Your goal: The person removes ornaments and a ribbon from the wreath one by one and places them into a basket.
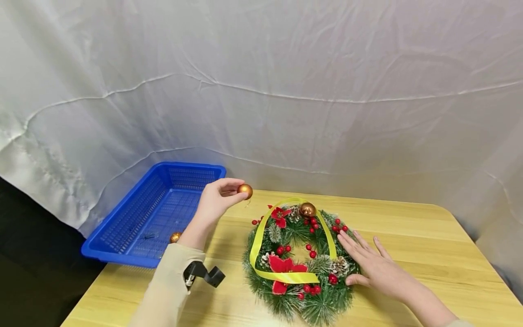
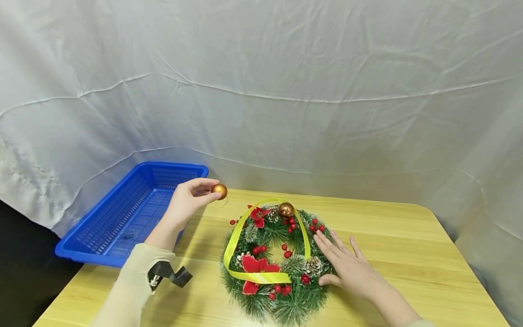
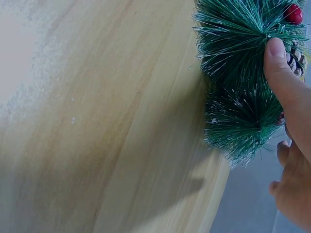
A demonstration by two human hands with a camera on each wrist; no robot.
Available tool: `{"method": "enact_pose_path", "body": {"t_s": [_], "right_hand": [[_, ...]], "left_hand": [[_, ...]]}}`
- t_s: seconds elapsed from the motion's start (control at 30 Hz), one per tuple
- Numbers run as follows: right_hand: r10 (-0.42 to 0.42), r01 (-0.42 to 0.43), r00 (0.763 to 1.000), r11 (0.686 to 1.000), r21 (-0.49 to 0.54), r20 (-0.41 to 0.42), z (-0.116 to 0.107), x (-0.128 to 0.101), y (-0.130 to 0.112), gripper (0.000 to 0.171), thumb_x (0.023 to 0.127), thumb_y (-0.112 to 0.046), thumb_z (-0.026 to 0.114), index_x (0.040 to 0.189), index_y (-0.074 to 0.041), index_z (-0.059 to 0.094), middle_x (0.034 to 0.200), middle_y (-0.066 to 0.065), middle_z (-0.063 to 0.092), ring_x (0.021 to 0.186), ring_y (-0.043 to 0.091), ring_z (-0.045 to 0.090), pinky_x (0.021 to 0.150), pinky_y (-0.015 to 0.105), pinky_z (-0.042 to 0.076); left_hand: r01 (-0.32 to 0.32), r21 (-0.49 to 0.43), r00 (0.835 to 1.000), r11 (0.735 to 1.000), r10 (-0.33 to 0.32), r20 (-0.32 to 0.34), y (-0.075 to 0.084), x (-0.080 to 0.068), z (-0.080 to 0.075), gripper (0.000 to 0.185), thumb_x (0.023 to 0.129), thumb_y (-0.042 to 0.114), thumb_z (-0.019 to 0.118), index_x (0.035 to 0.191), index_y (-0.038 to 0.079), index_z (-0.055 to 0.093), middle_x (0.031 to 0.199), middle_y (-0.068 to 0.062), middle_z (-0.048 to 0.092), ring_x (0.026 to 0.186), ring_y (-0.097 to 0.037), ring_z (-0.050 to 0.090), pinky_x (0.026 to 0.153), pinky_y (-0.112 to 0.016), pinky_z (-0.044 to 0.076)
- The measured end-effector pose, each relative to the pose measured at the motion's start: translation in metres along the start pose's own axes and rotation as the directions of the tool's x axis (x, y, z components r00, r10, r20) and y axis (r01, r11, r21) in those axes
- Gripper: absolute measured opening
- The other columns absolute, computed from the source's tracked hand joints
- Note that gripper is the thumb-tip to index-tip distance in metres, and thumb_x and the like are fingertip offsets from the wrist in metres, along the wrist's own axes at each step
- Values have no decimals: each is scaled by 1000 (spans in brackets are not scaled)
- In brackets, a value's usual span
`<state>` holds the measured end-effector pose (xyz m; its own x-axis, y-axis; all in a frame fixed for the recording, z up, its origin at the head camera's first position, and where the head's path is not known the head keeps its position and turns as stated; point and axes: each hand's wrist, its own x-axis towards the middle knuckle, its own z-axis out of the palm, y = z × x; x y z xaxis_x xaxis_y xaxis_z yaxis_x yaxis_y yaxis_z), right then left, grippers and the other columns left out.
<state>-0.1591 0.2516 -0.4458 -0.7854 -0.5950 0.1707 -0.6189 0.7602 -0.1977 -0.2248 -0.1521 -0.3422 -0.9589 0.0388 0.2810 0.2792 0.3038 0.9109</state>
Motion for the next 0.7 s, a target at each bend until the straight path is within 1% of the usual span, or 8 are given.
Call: {"method": "enact_pose_path", "body": {"t_s": [0.17, 0.27, 0.4, 0.5, 0.7], "right_hand": [[3, -3, 1000, 1000, 8, 2, 0, 0, 0, 93, 83, -55, 58, 154, -12, 15, 157, 11, 16, 143, 16, -7, 110, 46, -18], [2, -2, 1000, 1000, 12, 1, 0, 1, 0, 93, 83, -54, 58, 154, -12, 15, 157, 11, 16, 143, 17, -7, 110, 47, -18], [-2, 2, 1000, 1000, 13, -7, 0, 1, -1, 93, 83, -53, 58, 154, -12, 15, 157, 11, 16, 143, 16, -7, 110, 47, -17], [-6, 7, 1000, 1000, 10, -9, 0, 1, -2, 93, 83, -53, 58, 154, -11, 15, 157, 12, 17, 142, 16, -7, 110, 46, -17], [-3, 3, 1000, 1000, 11, -8, 0, 1, -3, 93, 83, -53, 59, 154, -11, 15, 157, 13, 17, 142, 15, -8, 110, 46, -17]], "left_hand": [[1, 7, 999, 1000, -1, -41, -4, -5, -18, 35, 79, 12, 79, 111, 2, 69, 105, -13, 68, 97, -23, 64, 84, -26, 51], [-10, 9, 998, 1000, 11, -59, -8, -11, -28, 35, 79, 12, 79, 110, 0, 68, 105, -14, 68, 97, -22, 64, 82, -22, 51], [2, 19, 997, 1000, -1, -72, -13, -20, -42, 37, 79, 12, 79, 112, -1, 68, 106, -15, 67, 95, -18, 64, 81, -20, 51], [26, 53, 996, 998, -22, -83, -16, -25, -53, 38, 80, 16, 79, 113, 1, 68, 107, -15, 67, 93, -13, 65, 79, -19, 51], [33, 137, 993, 990, -17, -119, -19, -32, -75, 39, 81, 24, 78, 114, 5, 68, 107, -13, 67, 91, -7, 64, 78, -17, 51]]}}
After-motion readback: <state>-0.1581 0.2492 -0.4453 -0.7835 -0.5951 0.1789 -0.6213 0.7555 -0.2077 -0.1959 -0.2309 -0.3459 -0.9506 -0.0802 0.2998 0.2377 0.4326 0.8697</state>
